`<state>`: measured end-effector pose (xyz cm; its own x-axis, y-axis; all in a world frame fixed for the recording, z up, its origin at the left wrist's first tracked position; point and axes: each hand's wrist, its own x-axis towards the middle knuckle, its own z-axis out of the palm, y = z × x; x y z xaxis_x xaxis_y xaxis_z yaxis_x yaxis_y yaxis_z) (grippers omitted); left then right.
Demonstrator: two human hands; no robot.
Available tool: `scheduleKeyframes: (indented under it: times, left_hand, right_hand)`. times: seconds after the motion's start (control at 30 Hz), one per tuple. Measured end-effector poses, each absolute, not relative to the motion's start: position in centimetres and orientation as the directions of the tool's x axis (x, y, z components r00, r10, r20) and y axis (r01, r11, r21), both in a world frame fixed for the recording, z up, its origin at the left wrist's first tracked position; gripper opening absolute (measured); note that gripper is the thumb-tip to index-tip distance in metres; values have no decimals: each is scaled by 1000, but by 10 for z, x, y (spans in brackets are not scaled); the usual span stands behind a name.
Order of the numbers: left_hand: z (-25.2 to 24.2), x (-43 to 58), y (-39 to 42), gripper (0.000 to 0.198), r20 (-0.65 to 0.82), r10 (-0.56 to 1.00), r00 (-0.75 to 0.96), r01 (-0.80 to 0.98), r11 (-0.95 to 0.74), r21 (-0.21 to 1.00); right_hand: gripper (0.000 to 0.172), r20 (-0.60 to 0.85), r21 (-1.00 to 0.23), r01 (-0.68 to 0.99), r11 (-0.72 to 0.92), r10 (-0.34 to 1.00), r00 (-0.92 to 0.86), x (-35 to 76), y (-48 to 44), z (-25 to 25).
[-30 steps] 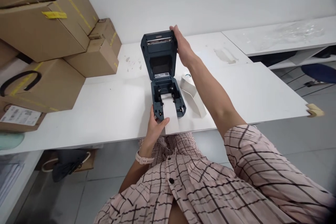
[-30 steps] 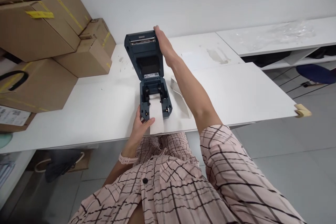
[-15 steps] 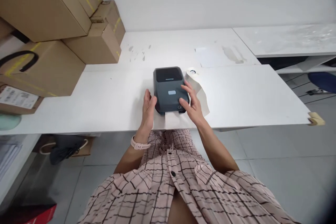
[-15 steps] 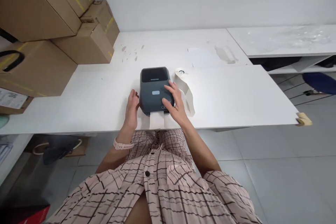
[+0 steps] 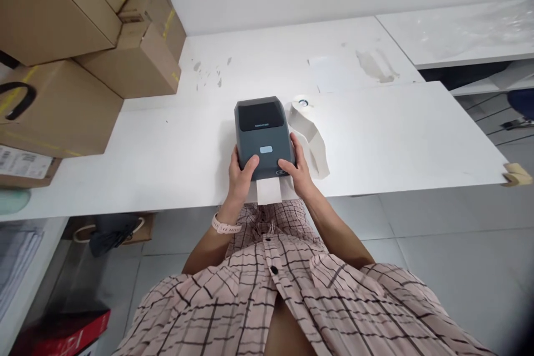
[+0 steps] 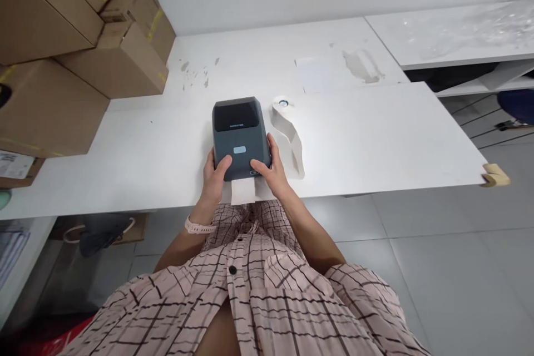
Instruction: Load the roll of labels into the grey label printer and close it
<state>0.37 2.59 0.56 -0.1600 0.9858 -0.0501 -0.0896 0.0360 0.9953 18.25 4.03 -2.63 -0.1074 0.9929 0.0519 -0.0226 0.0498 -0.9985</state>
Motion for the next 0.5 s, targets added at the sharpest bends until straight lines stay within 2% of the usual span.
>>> scheduleKeyframes:
  times: [0.1, 0.17, 0.23, 0.27, 0.4, 0.5]
  left_hand:
    - [3, 3, 8, 81, -91, 981, -171, -65, 81, 995]
    - [-3, 4, -16, 83, -149, 947, -283, -13, 151, 988]
    - [-10, 9, -40, 70, -211, 887, -411, 22, 241, 970]
    - [-11, 11, -50, 62, -261, 878, -401, 2, 286, 958]
    - [-1, 23, -54, 50, -412, 909, -63, -189, 395, 899]
    - [10, 28, -42, 49, -409, 913, -1, -284, 392, 875]
  right_hand:
    - [117, 29, -998, -58, 22, 993, -111, 184, 43, -31]
    - [118, 9, -997, -83, 0, 994, -108, 185, 45, -32]
    - [116, 8, -994, -112, -3, 995, -98, 184, 46, -33]
    - [115, 15, -992, -127, 3, 996, -89, 183, 46, -32]
    - [114, 41, -990, -135, 34, 998, -50, 179, 45, -34]
    - [114, 40, -993, -111, 35, 998, -44, 176, 46, -39]
